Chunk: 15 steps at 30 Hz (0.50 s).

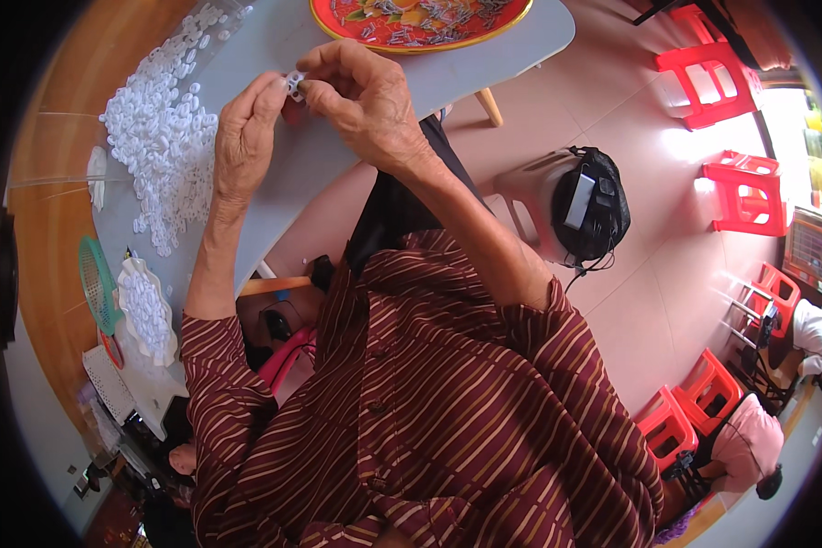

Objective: Manually assembling small white plastic rings with grey fasteners.

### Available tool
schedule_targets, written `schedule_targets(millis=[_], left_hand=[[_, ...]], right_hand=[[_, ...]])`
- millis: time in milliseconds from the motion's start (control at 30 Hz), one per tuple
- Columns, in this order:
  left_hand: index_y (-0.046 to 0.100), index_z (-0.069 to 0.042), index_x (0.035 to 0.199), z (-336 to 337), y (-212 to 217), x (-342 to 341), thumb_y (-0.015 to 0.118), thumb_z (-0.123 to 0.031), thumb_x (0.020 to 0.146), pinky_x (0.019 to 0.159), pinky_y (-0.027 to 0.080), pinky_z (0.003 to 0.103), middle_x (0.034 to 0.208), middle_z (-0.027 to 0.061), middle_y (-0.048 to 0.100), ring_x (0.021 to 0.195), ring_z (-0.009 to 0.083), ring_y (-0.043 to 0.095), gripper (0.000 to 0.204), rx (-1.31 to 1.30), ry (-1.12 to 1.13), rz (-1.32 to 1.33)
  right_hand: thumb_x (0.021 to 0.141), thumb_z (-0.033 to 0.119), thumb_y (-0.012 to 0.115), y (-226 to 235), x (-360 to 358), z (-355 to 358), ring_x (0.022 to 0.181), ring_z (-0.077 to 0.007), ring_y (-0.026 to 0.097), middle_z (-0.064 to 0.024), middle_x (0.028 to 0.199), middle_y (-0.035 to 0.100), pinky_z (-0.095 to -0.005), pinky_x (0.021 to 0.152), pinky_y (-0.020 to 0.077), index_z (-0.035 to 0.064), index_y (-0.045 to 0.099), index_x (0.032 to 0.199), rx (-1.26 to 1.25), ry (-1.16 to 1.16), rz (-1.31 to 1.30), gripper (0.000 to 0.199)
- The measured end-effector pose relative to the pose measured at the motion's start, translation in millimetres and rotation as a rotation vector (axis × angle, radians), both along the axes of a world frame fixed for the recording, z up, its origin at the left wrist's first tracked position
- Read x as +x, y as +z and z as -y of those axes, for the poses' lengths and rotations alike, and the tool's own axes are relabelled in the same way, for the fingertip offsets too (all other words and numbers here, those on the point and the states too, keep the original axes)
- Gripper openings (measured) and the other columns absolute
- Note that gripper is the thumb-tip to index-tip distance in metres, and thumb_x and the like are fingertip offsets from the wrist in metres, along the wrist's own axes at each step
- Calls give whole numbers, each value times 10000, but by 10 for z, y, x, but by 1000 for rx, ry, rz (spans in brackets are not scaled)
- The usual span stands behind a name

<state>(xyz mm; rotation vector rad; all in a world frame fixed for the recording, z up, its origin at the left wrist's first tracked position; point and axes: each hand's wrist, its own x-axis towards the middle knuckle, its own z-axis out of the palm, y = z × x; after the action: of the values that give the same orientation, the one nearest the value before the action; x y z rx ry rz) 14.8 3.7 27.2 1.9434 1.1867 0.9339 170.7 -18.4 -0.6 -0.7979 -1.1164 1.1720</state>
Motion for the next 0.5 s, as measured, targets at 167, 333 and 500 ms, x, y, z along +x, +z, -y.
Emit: schedule_targets(millis=[167, 333, 500], left_hand=[[548, 19, 898, -7, -49, 5, 491, -243, 943, 568, 399, 289, 652, 71, 507, 601, 140, 452, 271, 10, 51, 72], [552, 34, 890, -12, -50, -15, 504, -218, 926, 568, 402, 295, 643, 77, 508, 600, 142, 458, 259, -58, 48, 139], [560, 36, 848, -15, -109, -50, 528, -207, 904, 556, 398, 298, 614, 72, 496, 589, 138, 464, 251, -47, 29, 161]], right_hand=[[848, 32, 611, 10, 8, -14, 726, -89, 587, -61, 855, 622, -225, 683, 499, -51, 545, 1093, 25, 55, 124, 267], [813, 37, 653, -43, -11, -26, 715, -88, 597, -46, 802, 608, -223, 676, 508, -43, 562, 1080, 97, 53, 157, 293], [779, 62, 704, -68, -27, -10, 703, -79, 595, -30, 758, 589, -219, 662, 508, -27, 586, 1053, 103, 44, 230, 312]])
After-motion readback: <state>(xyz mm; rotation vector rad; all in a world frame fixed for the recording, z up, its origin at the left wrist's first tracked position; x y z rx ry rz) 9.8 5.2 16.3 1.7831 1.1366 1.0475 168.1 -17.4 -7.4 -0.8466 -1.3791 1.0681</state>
